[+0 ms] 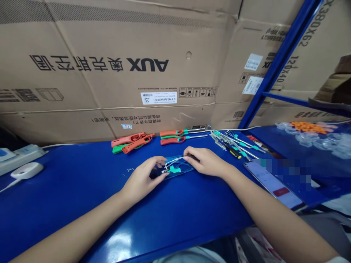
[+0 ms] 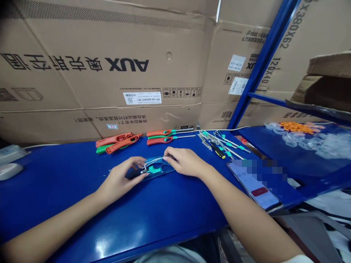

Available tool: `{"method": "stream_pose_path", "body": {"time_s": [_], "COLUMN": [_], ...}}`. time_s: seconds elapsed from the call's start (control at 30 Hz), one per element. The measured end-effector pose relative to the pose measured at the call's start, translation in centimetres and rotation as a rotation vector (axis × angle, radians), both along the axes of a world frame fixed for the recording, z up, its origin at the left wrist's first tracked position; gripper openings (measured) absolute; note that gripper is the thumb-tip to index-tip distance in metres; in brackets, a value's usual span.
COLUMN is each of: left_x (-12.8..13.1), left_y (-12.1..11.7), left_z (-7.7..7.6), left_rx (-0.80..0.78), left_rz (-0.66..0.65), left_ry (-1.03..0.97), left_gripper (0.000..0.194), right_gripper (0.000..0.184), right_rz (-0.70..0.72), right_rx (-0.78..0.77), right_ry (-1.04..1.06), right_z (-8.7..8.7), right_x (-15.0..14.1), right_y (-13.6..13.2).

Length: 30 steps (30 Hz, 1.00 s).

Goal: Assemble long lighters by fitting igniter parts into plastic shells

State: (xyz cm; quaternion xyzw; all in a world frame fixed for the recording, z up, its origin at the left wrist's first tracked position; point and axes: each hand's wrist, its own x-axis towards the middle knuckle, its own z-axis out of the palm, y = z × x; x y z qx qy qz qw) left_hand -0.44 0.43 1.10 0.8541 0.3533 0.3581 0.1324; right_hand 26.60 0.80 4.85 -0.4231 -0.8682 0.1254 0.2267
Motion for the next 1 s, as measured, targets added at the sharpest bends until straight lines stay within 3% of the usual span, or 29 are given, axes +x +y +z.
{"method": "stream_pose_path", "body": {"time_s": [0.17,0.47,1.0], "left_x": [0.0,0.1,0.5], "left_y": [-0.3,-0.3,0.2], "left_z": [0.6,0.8,0.0], "left_rx": [0.101,0.092,-0.002], "left_rz": [-0.028,-0.04,-0.071], "left_ry": [-0.024,-0.028,0.106], "left_gripper": [0.015,0.012,0.02], "right_gripper": [0.015,0.015,0.013], "right_rz": [0.03,0.153,0.05], "right_rx": [-0.007,-0.01,-0.152], "right_ry": [-0.03,-0.057,-0.042], "right_z": [0.0,0.4,1.3], "right_x": [0.3,0.7,2.2], "right_y": [0.2,-0.1,0.0]}}
